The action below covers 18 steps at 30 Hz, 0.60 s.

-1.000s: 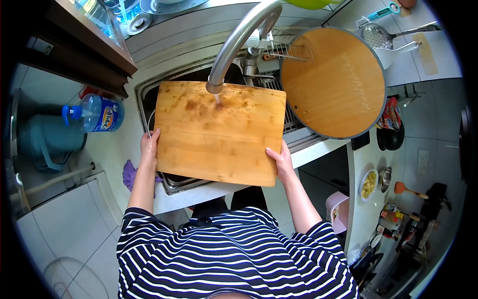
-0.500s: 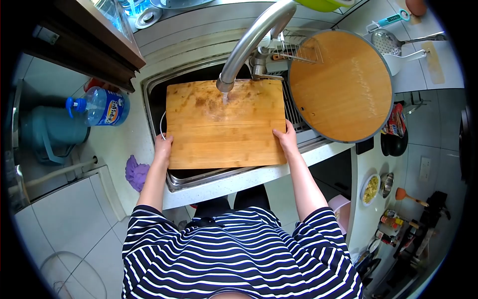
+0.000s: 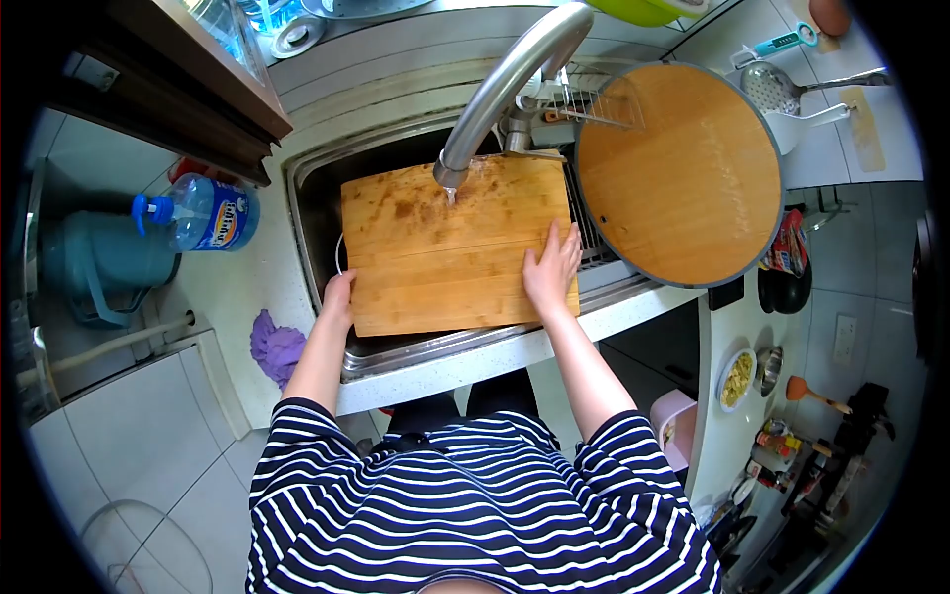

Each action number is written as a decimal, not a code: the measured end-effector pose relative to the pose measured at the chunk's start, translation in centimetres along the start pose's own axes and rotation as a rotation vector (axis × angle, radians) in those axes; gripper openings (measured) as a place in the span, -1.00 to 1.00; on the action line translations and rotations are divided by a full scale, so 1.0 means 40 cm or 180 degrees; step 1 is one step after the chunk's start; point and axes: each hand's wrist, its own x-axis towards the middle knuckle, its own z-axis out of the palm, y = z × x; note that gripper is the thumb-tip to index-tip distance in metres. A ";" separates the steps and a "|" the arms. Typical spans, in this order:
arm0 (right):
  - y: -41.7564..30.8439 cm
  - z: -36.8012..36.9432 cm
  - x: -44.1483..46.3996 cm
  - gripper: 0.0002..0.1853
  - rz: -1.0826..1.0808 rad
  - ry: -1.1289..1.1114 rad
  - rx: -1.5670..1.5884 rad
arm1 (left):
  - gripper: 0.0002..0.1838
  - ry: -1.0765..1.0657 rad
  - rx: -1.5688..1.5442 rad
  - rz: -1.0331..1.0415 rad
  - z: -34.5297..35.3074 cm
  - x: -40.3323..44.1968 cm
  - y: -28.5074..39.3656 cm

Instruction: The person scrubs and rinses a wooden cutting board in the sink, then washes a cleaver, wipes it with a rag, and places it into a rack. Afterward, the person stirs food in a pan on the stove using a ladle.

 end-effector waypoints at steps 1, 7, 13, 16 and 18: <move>-0.007 0.006 0.000 -0.25 -0.0025 0.0038 -0.0132 | -0.77 -0.0060 0.0062 0.0046 -0.010 0.026 -0.014; 0.003 0.011 0.008 -0.25 -0.0265 -0.0031 -0.0350 | -0.71 0.0236 0.0411 -0.0324 0.016 0.060 -0.039; -0.020 0.012 0.011 -0.22 -0.0439 -0.0052 -0.0411 | -0.68 0.0471 0.0393 -0.0694 -0.025 0.140 -0.114; -0.037 0.022 0.007 -0.19 -0.0517 -0.0118 -0.0377 | -0.68 0.0610 0.0377 -0.0761 -0.044 0.146 -0.116; -0.046 0.026 0.008 -0.19 -0.0531 -0.0190 -0.0306 | -0.68 0.0658 0.0416 -0.0770 -0.046 0.138 -0.109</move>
